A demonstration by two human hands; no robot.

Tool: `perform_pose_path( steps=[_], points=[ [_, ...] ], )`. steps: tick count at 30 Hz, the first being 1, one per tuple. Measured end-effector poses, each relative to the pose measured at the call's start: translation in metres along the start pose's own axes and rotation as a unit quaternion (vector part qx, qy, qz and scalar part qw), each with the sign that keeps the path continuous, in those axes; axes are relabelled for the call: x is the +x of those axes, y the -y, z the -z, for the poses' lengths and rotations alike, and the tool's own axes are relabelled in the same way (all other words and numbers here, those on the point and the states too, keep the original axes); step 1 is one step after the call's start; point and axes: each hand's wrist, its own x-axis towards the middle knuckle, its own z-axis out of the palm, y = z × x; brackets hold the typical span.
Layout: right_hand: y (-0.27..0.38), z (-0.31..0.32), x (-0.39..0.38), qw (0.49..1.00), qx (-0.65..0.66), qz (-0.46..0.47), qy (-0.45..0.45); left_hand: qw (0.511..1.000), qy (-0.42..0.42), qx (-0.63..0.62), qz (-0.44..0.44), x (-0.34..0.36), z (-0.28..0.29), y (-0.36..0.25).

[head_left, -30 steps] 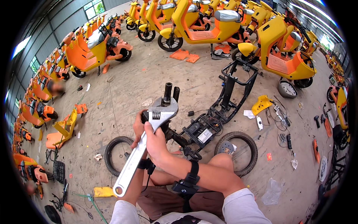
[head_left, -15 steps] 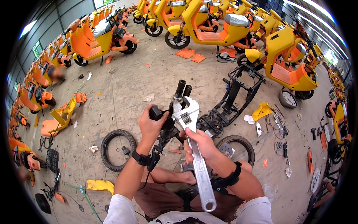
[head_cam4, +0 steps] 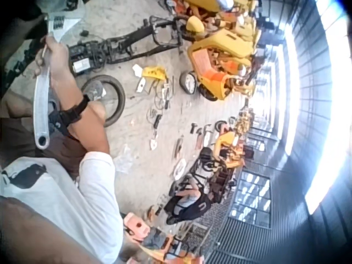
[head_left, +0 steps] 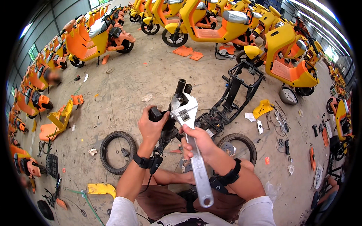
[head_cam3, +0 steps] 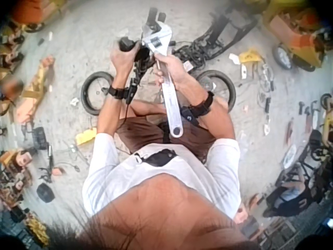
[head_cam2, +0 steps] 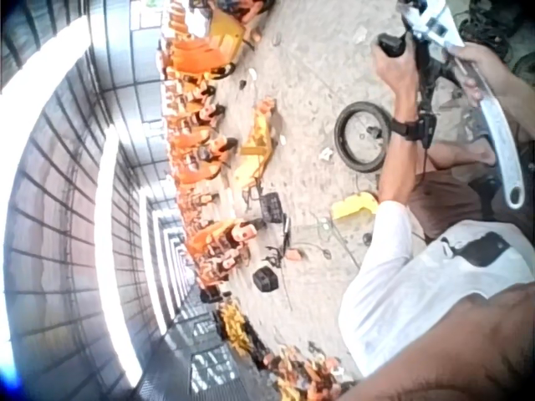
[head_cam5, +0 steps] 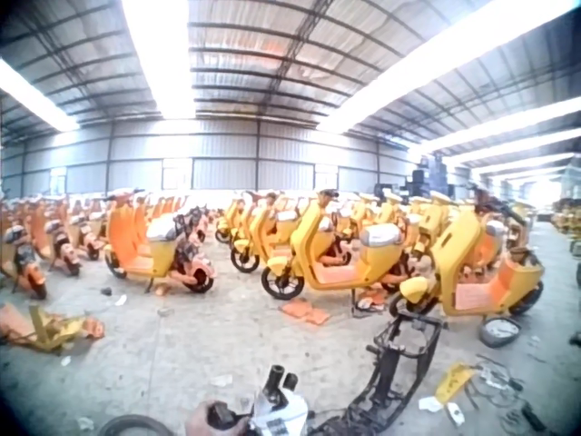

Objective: The person holds a motorcycle front fork assembly and uses an adjustable wrench to tighten a component on it while seated among rows of scooters.

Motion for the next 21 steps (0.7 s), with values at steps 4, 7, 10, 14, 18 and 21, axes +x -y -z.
perform_pose_path(
  steps=[4,7,10,14,18,21],
  points=[
    [-0.017,-0.052,0.008,0.995,0.083,0.022,-0.057,0.999,-0.014,0.048,-0.005,-0.001,0.002,0.007],
    [-0.033,-0.082,0.042,0.982,0.159,0.090,-0.053,0.999,0.011,0.034,0.005,0.003,0.010,0.012],
    [-0.032,-0.109,0.069,0.974,0.188,0.129,-0.013,0.992,0.043,0.047,0.106,-0.004,0.018,-0.001],
    [-0.037,-0.091,0.066,0.975,0.115,0.187,0.018,0.996,0.059,-0.071,0.000,0.001,0.016,0.003],
    [-0.046,-0.069,0.035,0.985,0.001,0.172,-0.004,0.994,0.041,-0.091,-0.050,-0.004,0.003,0.026],
    [-0.045,-0.065,0.013,0.978,0.061,0.200,0.018,0.990,-0.012,-0.136,-0.037,-0.004,-0.003,0.040]
  ],
)
